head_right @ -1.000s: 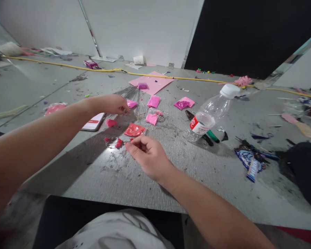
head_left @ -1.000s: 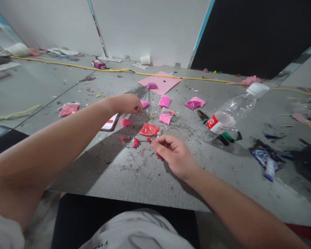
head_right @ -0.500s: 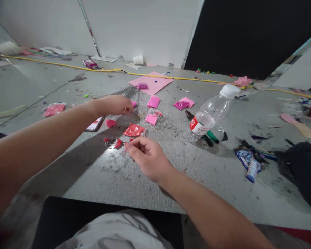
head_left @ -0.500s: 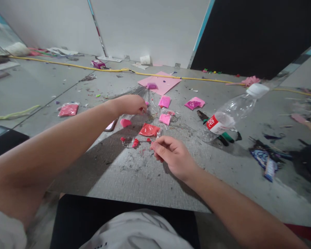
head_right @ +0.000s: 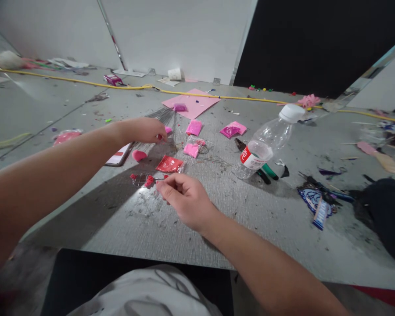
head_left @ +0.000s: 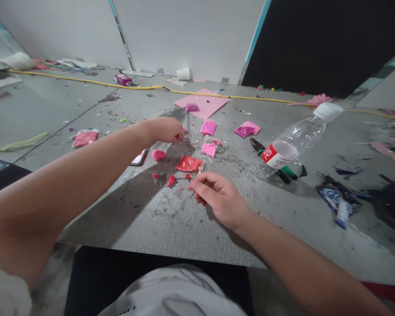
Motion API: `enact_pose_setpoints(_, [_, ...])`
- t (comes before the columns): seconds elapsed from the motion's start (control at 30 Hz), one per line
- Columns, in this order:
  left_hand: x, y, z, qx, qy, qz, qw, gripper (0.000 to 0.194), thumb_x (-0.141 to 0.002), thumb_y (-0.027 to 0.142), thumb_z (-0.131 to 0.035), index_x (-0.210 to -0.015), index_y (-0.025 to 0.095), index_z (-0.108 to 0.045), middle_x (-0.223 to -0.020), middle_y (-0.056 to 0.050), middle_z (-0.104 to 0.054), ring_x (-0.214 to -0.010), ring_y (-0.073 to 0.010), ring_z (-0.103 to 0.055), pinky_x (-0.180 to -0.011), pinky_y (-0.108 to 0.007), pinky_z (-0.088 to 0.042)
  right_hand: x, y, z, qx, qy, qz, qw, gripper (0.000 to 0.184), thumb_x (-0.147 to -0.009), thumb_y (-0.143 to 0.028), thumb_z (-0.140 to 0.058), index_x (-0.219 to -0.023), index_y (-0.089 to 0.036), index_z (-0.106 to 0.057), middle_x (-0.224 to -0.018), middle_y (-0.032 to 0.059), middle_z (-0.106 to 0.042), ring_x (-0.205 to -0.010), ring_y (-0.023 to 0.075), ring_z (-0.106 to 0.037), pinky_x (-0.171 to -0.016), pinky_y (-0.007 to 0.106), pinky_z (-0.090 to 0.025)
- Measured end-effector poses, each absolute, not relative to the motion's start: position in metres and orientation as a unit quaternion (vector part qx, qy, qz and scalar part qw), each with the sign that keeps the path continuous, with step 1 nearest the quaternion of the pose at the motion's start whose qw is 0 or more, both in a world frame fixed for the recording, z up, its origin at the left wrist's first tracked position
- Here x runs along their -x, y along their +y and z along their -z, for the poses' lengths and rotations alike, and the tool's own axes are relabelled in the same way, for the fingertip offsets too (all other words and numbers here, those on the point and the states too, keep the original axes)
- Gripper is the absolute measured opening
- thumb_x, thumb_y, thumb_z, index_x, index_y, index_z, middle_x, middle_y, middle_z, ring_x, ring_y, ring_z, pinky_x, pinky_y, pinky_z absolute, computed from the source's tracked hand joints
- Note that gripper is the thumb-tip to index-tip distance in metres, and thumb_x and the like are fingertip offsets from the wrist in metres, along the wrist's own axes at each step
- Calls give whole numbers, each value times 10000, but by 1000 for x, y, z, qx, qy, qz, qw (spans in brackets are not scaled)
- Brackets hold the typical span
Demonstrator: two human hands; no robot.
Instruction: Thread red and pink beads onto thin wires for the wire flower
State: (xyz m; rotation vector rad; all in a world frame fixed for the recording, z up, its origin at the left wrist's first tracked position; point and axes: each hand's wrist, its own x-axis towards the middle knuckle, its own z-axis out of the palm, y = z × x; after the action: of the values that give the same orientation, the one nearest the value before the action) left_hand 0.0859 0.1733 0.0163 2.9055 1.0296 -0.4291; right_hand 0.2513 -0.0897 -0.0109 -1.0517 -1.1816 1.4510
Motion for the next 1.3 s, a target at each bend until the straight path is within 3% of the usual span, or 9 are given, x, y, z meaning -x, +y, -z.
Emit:
enact_pose_setpoints(0.17, [-91, 149, -19, -915, 377, 141, -29, 376, -851, 333, -636, -1174, 253, -811, -1053, -98, -787, -905, -254, -669, -813, -337, -440, -251, -90, 12, 435, -486, -593, 473, 242, -876, -424, -710, -775, -211, -656, -660, -25, -579, -627, 113, -498, -590, 265, -403])
enact_pose_setpoints(0.5, [-105, 125, -10, -868, 483, 104, -39, 337, -833, 265, -556, -1026, 156, -810, -1044, -202, -777, -931, -334, -707, -786, -377, -486, -252, -90, 13, 438, -493, -588, 469, 258, -881, -439, -713, -797, -199, -669, -658, -28, -561, -624, 110, -482, -576, 257, -388])
enact_pose_setpoints(0.67, [-104, 125, -6, -867, 495, 63, -12, 251, -751, 234, -622, -907, 158, -803, -893, -180, -768, -864, -327, -692, -748, -368, -473, -252, -91, 14, 435, -490, -592, 470, 246, -875, -430, -724, -806, -199, -674, -661, -30, -568, -622, 107, -487, -571, 252, -389])
enact_pose_setpoints(0.77, [-101, 123, -13, -874, 484, 21, 31, 152, -728, 235, -659, -798, 161, -772, -798, -129, -738, -782, -275, -652, -695, -341, -432, -253, -91, 12, 435, -490, -591, 472, 241, -871, -419, -724, -799, -196, -668, -653, -32, -564, -614, 105, -486, -561, 250, -387])
enact_pose_setpoints(0.93, [-87, 102, -37, -862, 442, -123, 214, 228, -882, 371, -633, -941, 186, -752, -778, -30, -671, -660, -132, -541, -614, -262, -399, -254, -89, 11, 420, -489, -569, 510, 222, -875, -393, -716, -792, -193, -664, -632, -36, -567, -582, 99, -475, -539, 248, -384])
enact_pose_setpoints(1.03, [-80, 74, -49, -675, 393, -307, 544, 104, -826, 268, -746, -841, 167, -725, -763, -15, -606, -674, -97, -543, -629, -232, -440, -255, -91, 11, 395, -494, -552, 543, 200, -895, -368, -713, -805, -196, -664, -645, -40, -568, -581, 94, -471, -534, 242, -383])
enact_pose_setpoints(1.13, [-78, 39, -52, -518, 381, -298, 705, 68, -824, 199, -753, -807, 144, -718, -757, -23, -611, -692, -98, -586, -607, -211, -486, -257, -96, 10, 370, -525, -515, 568, 149, -942, -328, -690, -861, -204, -685, -701, -34, -591, -617, 94, -497, -558, 244, -398])
enact_pose_setpoints(1.3, [-76, -2, -36, -406, 372, -241, 799, 130, -835, 236, -766, -777, 131, -717, -731, -12, -616, -648, -84, -578, -579, -183, -521, -261, -102, 9, 335, -614, -377, 607, 101, -993, -243, -639, -940, -215, -721, -825, -7, -631, -732, 115, -538, -676, 292, -442])
